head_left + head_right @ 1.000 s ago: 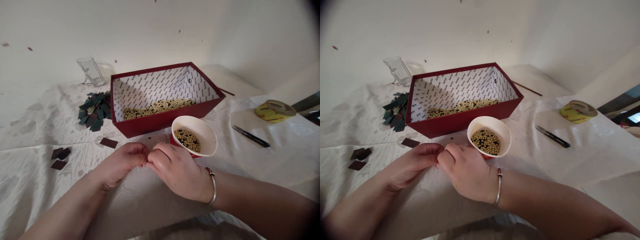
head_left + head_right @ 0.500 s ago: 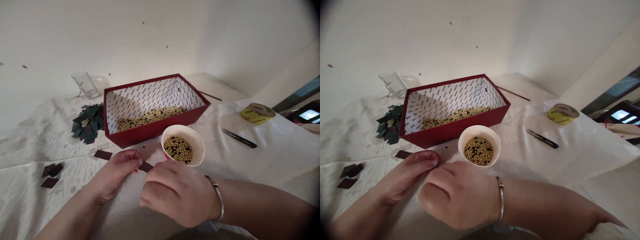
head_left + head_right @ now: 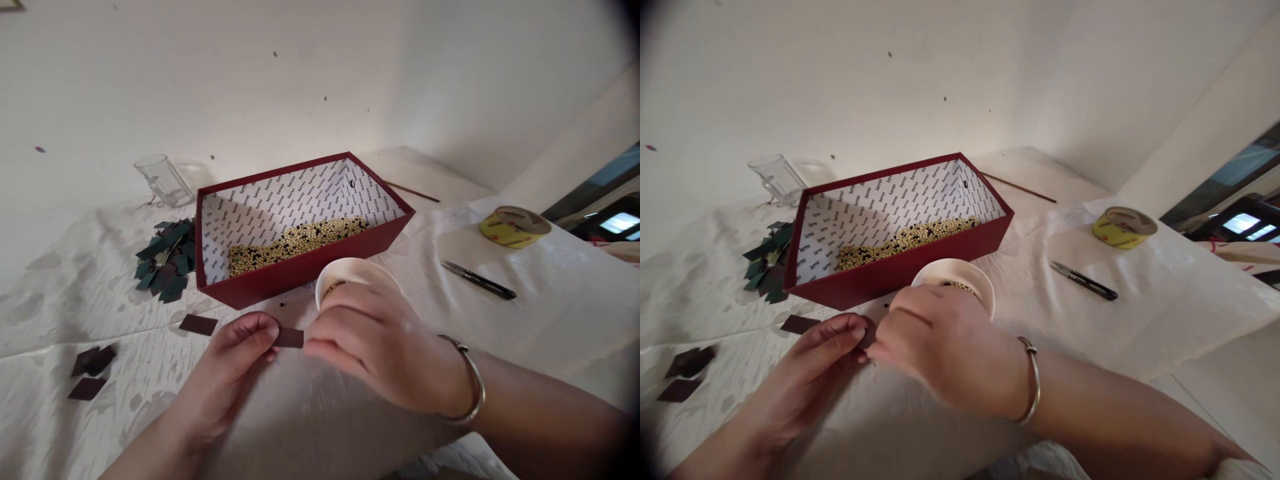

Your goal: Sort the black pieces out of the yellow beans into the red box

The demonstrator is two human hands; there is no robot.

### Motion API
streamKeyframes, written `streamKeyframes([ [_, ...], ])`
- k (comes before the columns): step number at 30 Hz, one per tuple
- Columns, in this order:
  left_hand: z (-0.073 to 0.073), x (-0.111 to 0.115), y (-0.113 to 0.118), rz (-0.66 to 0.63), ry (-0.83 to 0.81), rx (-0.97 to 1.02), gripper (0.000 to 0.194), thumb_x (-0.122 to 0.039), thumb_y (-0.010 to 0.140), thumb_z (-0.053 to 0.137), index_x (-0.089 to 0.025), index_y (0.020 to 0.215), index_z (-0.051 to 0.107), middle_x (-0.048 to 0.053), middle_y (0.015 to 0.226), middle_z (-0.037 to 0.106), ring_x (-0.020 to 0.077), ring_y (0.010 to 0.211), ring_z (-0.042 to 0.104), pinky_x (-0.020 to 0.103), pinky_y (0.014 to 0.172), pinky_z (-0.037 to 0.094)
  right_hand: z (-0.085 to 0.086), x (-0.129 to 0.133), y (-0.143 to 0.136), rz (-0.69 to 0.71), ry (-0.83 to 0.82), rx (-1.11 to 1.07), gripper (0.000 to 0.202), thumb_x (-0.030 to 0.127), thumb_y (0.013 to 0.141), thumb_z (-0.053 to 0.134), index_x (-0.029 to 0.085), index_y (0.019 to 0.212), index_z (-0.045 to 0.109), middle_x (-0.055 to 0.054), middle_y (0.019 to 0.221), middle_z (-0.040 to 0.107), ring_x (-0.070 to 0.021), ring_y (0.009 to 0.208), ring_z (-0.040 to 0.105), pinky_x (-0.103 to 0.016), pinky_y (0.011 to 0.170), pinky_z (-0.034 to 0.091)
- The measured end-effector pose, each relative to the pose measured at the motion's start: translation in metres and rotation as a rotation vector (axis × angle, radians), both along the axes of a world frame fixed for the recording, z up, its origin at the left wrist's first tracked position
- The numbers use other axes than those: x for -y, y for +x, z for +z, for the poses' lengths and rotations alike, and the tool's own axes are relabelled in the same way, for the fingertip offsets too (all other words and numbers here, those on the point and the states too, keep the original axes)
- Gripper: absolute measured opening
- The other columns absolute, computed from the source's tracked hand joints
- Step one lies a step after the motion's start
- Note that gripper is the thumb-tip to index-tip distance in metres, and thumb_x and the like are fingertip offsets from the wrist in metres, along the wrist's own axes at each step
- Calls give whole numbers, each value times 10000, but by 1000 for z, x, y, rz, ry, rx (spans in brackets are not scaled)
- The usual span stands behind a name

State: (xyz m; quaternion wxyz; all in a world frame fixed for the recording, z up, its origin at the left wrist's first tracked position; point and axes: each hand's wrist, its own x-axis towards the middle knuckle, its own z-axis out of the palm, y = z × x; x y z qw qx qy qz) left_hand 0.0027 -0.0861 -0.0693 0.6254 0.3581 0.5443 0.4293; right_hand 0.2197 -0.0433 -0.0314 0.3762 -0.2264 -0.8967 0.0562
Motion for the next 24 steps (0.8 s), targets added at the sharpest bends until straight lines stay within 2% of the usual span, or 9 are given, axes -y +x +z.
streamKeyframes([
  [2, 5, 6, 6, -49, -28, 25, 227, -372, 762, 751, -171, 725, 655, -7, 674, 556, 111, 658, 469, 218, 613, 371, 0, 7, -3, 81, 49, 37, 147, 230, 903, 621, 186, 763, 622, 10, 782, 609, -124, 714, 526, -292, 688, 420],
  [5, 12, 13, 15, -147, -36, 101, 253, -367, 732, 781, -167, 678, 636, -6, 671, 555, 109, 648, 476, 217, 615, 385, 0, 14, -6, 161, 70, 120, 191, 165, 877, 598, 186, 687, 596, 21, 728, 560, -112, 638, 470, -282, 606, 395],
  [12, 15, 17, 18, -163, -79, 279, 164, -302, 730, 790, -173, 705, 693, 3, 671, 588, 116, 662, 519, 219, 643, 426, -2, 17, -9, 162, 106, 220, 163, 193, 873, 585, 187, 710, 585, 20, 725, 526, -126, 590, 429, -311, 513, 336],
  [18, 17, 15, 15, -181, -68, 275, 149, -293, 752, 765, -161, 714, 708, 20, 659, 609, 124, 656, 542, 223, 639, 435, 1, 18, -10, 130, 146, 192, 180, 155, 849, 602, 177, 673, 575, 16, 669, 511, -128, 571, 416, -312, 504, 304],
  [24, 17, 12, 15, -234, -64, 240, 163, -312, 760, 757, -170, 702, 702, 23, 670, 616, 135, 682, 536, 232, 665, 436, -6, 16, -12, 148, 192, 145, 158, 178, 854, 591, 179, 696, 592, 8, 685, 521, -141, 576, 428, -314, 481, 307],
])
